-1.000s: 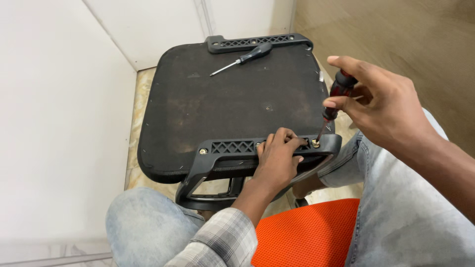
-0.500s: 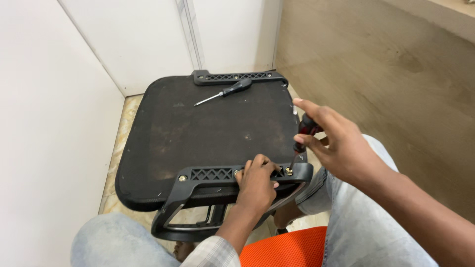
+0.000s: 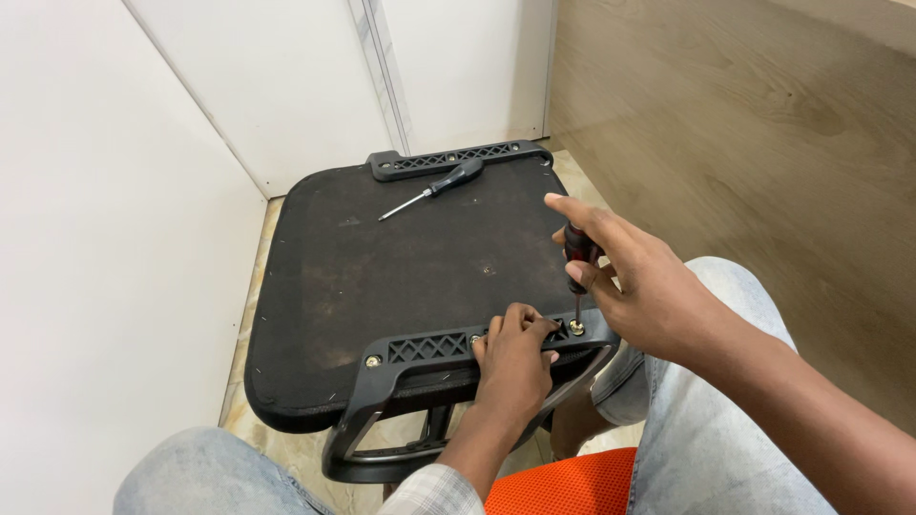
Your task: The person uses a screwdriver to tighten screws on the underside of a black plastic stool. They work on several screws in sequence, rotating the tool to secure each one.
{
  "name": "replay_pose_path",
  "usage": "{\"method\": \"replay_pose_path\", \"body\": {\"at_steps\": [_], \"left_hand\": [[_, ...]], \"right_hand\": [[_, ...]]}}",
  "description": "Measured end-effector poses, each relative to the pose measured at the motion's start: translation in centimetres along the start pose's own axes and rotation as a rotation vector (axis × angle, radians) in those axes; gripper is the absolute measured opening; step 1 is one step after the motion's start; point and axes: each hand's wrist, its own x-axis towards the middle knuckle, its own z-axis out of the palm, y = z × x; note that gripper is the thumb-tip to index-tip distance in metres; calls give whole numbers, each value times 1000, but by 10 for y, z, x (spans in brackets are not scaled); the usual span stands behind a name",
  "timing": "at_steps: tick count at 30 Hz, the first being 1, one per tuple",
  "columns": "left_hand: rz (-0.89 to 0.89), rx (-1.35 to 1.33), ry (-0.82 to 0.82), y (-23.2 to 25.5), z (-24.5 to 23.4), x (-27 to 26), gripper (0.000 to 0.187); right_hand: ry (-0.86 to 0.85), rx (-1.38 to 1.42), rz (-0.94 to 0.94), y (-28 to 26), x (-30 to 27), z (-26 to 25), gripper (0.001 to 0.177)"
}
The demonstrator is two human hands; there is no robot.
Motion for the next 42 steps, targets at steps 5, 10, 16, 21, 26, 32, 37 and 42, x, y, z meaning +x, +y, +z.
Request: {"method": "replay_pose_path", "body": {"at_steps": [5, 10, 16, 21, 26, 32, 37, 42], "left_hand": [[-3, -7, -11, -1, 2, 2, 36], [53, -42, 37, -4, 2, -1, 36], [75, -54, 34, -12, 5, -2, 38], [92, -27, 35, -10, 4, 0, 36], [-13, -41, -59, 0, -13, -1, 37], [121, -357, 62, 22, -22, 11, 33], [198, -564, 253, 35, -17, 15, 26], [219, -639, 286, 44, -20, 17, 29]], "right_hand": [[33, -91, -2, 7, -3, 1, 66], [100, -67, 59, 10, 2, -1, 67], [52, -12, 1, 9, 5, 2, 71], [44, -273, 280, 14, 5, 2, 67], [127, 31, 69, 20, 9, -3, 71], [15, -266, 196, 22, 11, -3, 64], [88, -10, -226, 24, 10, 2, 67], [-3, -100, 105, 33, 4, 4, 59]]}}
